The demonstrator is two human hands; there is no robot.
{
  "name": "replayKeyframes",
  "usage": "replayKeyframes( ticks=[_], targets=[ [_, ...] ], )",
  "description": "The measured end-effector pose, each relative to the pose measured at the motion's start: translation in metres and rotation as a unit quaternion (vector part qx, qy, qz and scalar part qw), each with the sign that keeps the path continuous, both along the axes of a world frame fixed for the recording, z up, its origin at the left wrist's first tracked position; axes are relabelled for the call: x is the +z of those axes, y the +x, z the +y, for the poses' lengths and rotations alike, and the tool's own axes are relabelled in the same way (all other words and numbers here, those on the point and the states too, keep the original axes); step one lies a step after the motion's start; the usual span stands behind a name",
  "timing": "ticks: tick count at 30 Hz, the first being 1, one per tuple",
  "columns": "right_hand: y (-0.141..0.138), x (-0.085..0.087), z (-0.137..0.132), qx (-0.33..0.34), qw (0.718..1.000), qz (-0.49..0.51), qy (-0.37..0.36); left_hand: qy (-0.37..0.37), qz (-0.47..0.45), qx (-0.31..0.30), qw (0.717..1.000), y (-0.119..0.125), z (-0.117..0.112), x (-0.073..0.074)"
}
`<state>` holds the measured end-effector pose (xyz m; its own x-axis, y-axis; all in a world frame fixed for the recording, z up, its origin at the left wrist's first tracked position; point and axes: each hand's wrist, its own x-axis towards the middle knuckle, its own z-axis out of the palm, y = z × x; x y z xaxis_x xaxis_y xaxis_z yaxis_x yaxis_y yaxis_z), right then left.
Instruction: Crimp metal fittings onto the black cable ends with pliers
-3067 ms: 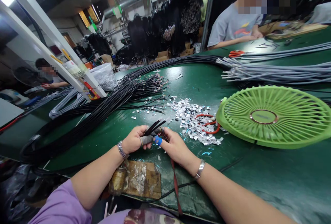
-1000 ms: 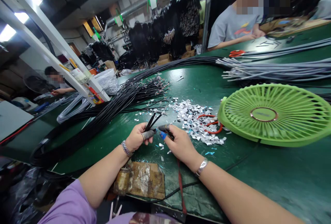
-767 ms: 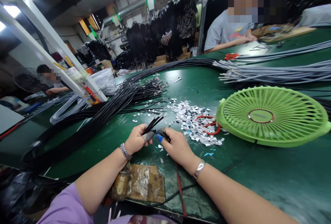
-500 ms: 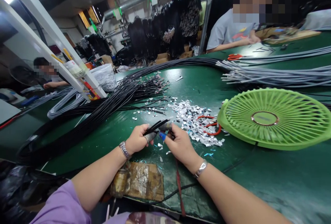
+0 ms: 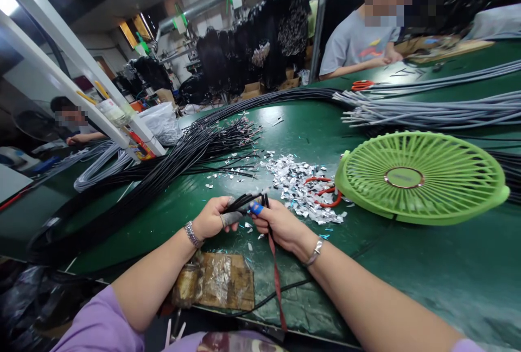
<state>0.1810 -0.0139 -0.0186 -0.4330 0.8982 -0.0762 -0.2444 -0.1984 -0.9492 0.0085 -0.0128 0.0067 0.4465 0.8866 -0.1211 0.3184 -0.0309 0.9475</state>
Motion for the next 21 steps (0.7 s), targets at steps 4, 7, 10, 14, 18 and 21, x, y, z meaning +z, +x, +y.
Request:
replayKeyframes(
  ticks=[4, 7, 10, 14, 18, 21],
  targets=[
    [0.001, 0.001, 0.004, -0.063, 0.997, 0.030, -0.025, -0.014, -0.008, 0.044, 0.999, 0.001, 0.002, -0.001],
    [0.007, 0.003, 0.006, -0.148, 0.983, -0.082, 0.076, 0.015, 0.031, 0.082, 0.996, 0.002, 0.002, -0.002],
    [0.011, 0.003, 0.005, -0.183, 0.936, -0.214, 0.211, 0.092, 0.076, 0.085, 0.989, 0.002, 0.000, -0.002],
    [0.008, -0.001, 0.002, -0.194, 0.894, -0.290, 0.280, 0.152, 0.101, 0.073, 0.980, 0.001, -0.002, -0.001],
    [0.005, -0.004, 0.002, -0.139, 0.914, -0.263, 0.275, 0.064, 0.063, 0.073, 0.993, 0.002, 0.000, -0.002],
    [0.005, -0.005, 0.003, -0.131, 0.911, -0.270, 0.283, -0.002, 0.012, 0.063, 0.998, 0.002, 0.001, -0.003]
  ],
)
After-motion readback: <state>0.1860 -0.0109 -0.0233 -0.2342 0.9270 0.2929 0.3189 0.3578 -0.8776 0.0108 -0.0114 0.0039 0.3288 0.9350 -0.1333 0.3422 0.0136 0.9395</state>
